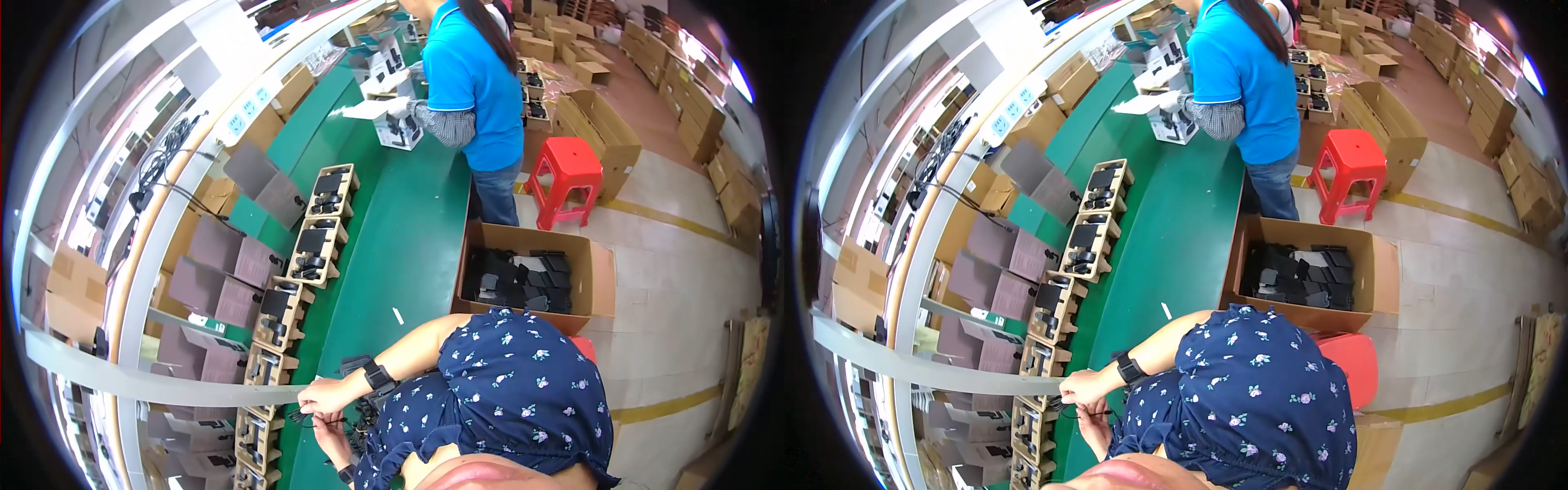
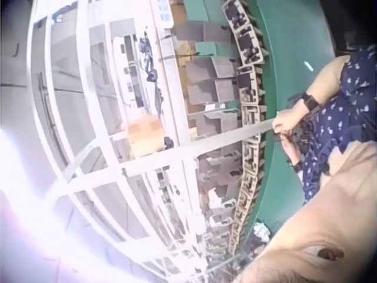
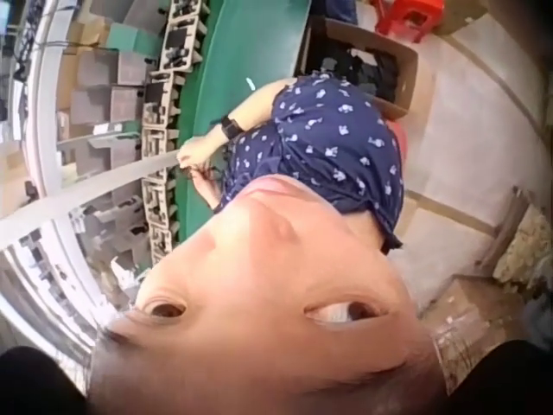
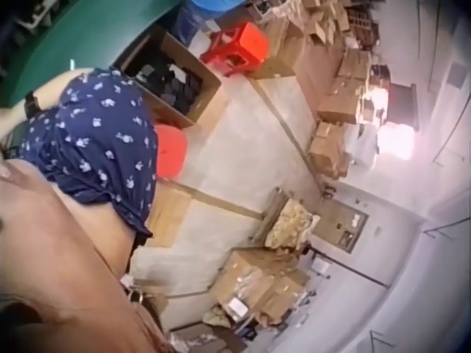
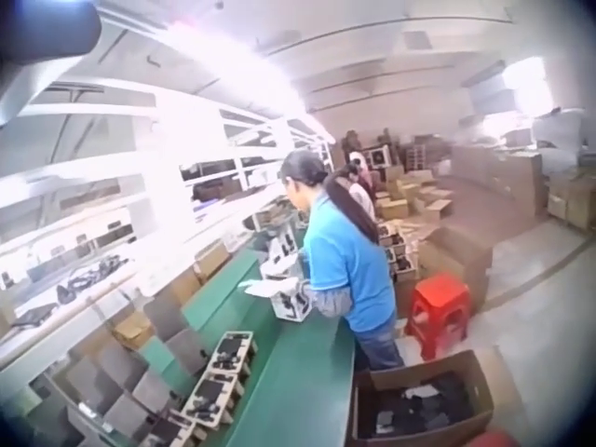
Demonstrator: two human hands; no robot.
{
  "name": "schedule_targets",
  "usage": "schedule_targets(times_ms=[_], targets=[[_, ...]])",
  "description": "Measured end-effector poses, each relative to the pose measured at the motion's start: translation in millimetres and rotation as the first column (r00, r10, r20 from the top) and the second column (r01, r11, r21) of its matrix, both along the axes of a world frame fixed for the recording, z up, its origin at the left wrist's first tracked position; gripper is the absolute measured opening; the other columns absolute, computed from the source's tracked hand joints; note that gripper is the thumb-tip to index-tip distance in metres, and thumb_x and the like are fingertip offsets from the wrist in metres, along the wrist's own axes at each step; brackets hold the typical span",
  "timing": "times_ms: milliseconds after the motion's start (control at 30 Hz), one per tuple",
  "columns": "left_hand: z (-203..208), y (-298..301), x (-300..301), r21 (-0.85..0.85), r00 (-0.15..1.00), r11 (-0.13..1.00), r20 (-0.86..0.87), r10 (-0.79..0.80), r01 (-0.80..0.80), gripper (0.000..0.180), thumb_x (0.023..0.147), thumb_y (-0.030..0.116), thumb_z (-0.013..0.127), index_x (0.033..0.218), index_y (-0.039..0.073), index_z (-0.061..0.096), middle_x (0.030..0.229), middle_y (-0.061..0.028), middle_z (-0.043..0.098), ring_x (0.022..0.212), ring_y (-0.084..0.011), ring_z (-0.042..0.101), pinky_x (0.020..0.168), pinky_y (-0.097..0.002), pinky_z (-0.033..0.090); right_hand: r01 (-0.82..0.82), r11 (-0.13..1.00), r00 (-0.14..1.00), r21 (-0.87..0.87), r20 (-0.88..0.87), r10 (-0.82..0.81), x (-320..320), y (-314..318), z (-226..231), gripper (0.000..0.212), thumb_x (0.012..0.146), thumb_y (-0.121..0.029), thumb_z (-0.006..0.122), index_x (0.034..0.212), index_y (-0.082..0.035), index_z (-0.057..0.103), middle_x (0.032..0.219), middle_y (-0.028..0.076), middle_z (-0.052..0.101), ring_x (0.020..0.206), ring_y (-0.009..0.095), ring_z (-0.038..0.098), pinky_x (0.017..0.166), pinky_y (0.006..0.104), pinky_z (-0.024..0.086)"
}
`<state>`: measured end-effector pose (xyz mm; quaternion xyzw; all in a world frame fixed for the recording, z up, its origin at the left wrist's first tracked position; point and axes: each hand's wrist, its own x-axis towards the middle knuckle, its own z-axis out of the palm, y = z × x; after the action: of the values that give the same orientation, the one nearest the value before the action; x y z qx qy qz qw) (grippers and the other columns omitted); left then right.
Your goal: The person picks up a cable and a flat pad, fits them together, and places the assembled unit into a tray. This process is repeated for several units as the person organizes the components on the assembly line.
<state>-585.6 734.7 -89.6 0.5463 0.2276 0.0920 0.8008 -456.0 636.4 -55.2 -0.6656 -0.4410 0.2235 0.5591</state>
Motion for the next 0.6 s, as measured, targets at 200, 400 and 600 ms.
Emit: schedule_targets(times_ms=[200, 400, 600], targets=[[11, -10, 19, -0.230, 0.979, 0.970, 0.200, -0.032, 0.078, 0.040, 0.090, 0.027, 0.046, 0.123, 0.003, 0.042, 0.118, -0.0075, 0.047, 0.105, -0.0194, 0.047, 0.085, -0.0337, 0.041, -0.008, 0.994, 0.961, -0.108, 0.275, 0.038, 2, -21, 6, 0.034, 0.064, -0.027, 0.070, 0.093, -0.010, 0.061, 0.083, 0.003, 0.054, 0.091, 0.021, 0.044, 0.079, 0.0384, 0.031], [14, -18, 12, -0.116, 0.994, 0.991, -0.077, -0.080, 0.070, 0.027, 0.090, 0.023, 0.042, 0.099, -0.001, 0.049, 0.061, -0.0073, 0.048, 0.053, -0.0181, 0.045, 0.054, -0.0296, 0.038, -0.062, 0.943, 0.788, 0.327, 0.596, -0.154, 7, -30, 8, 0.047, 0.067, -0.030, 0.068, 0.102, -0.005, 0.050, 0.097, 0.011, 0.051, 0.095, 0.027, 0.047, 0.080, 0.0424, 0.035], [33, -25, 16, -0.032, 0.961, 0.977, -0.177, -0.214, 0.212, 0.021, 0.090, 0.020, 0.045, 0.095, 0.000, 0.048, 0.067, -0.0090, 0.052, 0.056, -0.0165, 0.049, 0.054, -0.0271, 0.041, -0.314, 0.905, 0.703, -0.287, 0.571, 0.425, 8, -43, -12, 0.036, 0.076, -0.038, 0.054, 0.097, -0.009, 0.058, 0.077, 0.008, 0.062, 0.070, 0.027, 0.061, 0.054, 0.0407, 0.047]])
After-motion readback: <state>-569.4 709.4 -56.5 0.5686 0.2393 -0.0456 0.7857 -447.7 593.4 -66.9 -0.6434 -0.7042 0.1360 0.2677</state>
